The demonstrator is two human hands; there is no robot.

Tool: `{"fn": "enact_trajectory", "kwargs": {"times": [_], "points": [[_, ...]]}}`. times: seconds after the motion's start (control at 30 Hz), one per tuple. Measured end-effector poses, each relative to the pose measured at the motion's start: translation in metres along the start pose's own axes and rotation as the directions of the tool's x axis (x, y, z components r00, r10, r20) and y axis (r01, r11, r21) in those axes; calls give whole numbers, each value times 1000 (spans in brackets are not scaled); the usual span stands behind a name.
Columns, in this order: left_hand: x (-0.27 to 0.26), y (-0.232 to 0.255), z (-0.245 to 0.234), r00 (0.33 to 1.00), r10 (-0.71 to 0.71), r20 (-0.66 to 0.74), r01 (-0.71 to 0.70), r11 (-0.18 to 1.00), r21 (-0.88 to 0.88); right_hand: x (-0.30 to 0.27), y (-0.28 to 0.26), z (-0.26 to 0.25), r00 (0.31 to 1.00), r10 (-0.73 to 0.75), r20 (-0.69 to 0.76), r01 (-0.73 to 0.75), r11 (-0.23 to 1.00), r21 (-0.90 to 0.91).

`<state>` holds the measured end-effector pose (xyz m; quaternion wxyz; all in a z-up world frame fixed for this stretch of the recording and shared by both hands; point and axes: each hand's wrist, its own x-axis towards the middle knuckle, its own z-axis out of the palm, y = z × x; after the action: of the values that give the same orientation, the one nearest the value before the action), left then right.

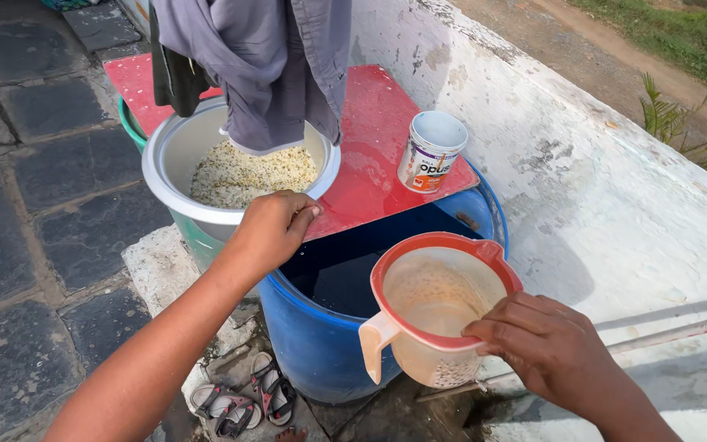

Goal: The person pours water into a pot of rice, washes the rice by hand, and drains the water near an outdoor drain. The person then rinses a cup, adds more water into the pot, and washes the rice by hand again.

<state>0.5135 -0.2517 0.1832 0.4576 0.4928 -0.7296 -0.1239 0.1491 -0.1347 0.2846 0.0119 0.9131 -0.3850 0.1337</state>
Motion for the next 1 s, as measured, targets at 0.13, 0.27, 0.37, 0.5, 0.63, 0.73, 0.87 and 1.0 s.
{"fn": "enact_trajectory", "kwargs": {"times": [0.13,0.27,0.37,0.5,0.63,0.73,0.87,1.0], "points": [[66,-79,7,964,-228,139,252,949,-188,118,6,-22,987,-159,18,158,986,48],[105,-142,38,787,-451,420,603,706,-371,208,10,-21,963,-226,144,220,974,52],[124,-165,58,765,-448,462,625,688,-369,254,12,-16,924,-355,140,351,935,55],[147,-179,79,752,-344,562,591,729,-345,293,8,-14,915,-264,306,275,962,8],[175,-171,85,836,-253,486,444,833,-329,317,2,-9,905,-230,358,244,970,5],[183,-163,87,875,-226,427,367,886,-284,328,1,-6,889,-247,387,287,957,-49],[180,-160,86,889,-193,415,305,926,-223,336,-2,-3,880,-279,383,328,942,-66],[163,-173,88,875,-201,440,282,951,-127,349,-7,8,860,-230,455,363,903,-229]]}}
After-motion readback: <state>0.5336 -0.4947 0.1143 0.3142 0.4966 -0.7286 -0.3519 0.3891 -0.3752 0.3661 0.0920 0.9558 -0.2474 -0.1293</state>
